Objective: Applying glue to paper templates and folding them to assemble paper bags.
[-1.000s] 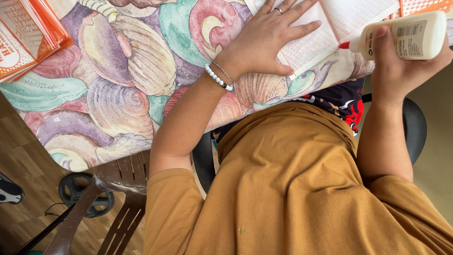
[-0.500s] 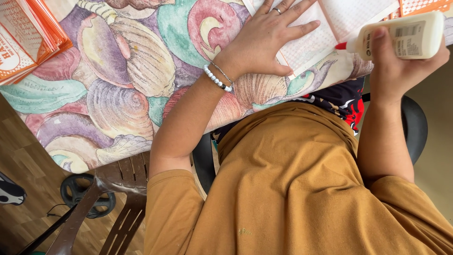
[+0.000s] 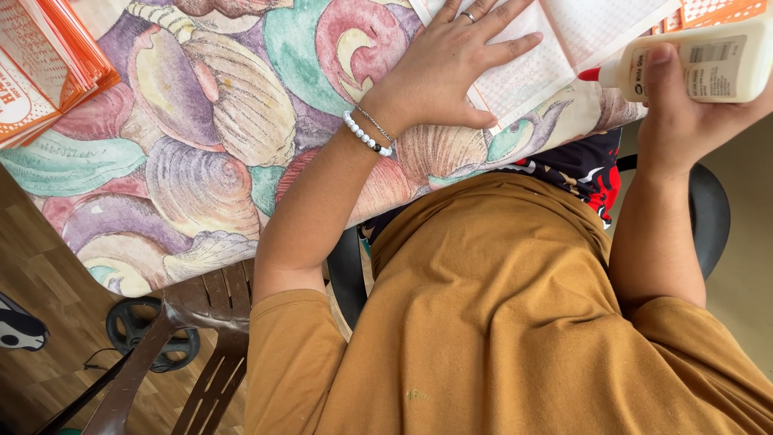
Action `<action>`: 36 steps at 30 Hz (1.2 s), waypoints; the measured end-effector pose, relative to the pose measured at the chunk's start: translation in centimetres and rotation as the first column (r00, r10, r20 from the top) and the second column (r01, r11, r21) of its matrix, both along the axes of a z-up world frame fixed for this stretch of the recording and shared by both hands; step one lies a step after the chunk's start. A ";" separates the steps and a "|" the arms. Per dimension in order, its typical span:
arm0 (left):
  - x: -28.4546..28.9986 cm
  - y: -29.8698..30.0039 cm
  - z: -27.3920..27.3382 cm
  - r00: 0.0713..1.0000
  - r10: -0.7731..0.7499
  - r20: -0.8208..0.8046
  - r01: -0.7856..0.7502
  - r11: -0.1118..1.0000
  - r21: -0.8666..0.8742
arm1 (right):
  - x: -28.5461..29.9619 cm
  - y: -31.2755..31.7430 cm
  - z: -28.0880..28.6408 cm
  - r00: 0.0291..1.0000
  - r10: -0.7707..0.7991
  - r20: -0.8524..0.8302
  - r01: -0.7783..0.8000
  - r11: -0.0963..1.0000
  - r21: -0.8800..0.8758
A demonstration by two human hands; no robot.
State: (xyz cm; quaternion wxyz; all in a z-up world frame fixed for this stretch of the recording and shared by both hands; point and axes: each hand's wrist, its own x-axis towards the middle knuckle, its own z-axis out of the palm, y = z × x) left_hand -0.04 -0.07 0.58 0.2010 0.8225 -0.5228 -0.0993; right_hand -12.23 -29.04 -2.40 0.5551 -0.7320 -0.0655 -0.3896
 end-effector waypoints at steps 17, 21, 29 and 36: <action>-3.6 -1.9 3.1 0.919 0.269 0.288 -0.339 0.912 0.232 | -0.5 -3.6 1.5 0.984 -0.177 0.011 0.173 0.973 0.149; -7.2 -3.8 2.9 0.807 0.381 0.451 -0.572 0.697 0.434 | -2.1 -6.4 -3.3 0.981 -0.193 -0.034 0.194 0.933 0.303; -3.8 1.1 3.4 0.985 0.055 0.166 -0.059 0.998 0.021 | -3.4 -4.8 -2.2 0.955 -0.214 -0.207 0.269 0.919 0.288; -4.2 -1.6 1.5 0.988 0.037 0.152 -0.055 0.992 0.115 | -3.5 -2.6 -0.8 0.860 -0.160 -0.484 0.361 0.862 0.356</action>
